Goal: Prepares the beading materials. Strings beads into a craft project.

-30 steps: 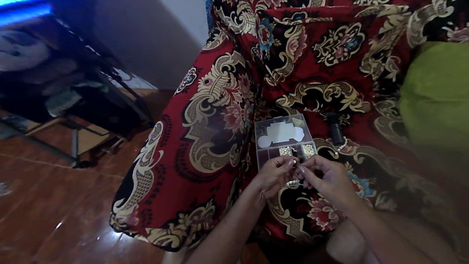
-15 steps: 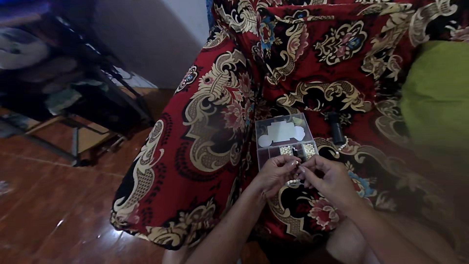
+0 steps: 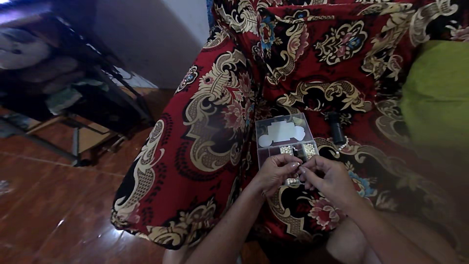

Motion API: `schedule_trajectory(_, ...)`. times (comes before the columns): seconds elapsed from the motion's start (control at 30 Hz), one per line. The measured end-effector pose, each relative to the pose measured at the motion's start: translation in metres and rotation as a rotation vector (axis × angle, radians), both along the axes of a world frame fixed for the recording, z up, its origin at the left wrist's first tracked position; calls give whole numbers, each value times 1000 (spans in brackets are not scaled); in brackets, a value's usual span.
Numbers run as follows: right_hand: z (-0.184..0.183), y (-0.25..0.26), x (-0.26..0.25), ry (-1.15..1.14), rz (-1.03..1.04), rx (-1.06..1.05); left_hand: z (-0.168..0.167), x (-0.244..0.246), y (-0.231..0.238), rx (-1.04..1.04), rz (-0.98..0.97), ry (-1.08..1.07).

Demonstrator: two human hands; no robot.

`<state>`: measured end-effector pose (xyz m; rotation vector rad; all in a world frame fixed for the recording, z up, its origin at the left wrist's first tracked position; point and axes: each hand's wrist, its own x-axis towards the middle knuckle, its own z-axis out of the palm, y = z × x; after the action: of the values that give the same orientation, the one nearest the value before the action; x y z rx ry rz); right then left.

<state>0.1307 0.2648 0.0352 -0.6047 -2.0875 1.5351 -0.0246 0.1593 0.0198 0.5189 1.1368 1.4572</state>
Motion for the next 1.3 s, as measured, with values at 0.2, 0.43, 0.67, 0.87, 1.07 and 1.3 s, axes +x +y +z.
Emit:
schedule_trajectory(0.2,6,0,1,-28,17,-90,2,-1,-1,44,16,121)
schedule_trajectory(0.43,13,5,1,-63,55,-314,-3,-4,-1,238,66,286)
schedule_trajectory(0.67,15,8,1,-42,113,-497,-5,-5,0,413,114,462)
schedule_trajectory(0.87,15,9,1,-35,122,-568,-6,-4,0,457,135,564)
schedule_trajectory(1.07,15,11,1,-52,133,-590,-4,-2,-1,457,137,639)
schedule_trajectory(1.3,16,12,1,-43,136,-583,-3,-3,-1,418,142,569)
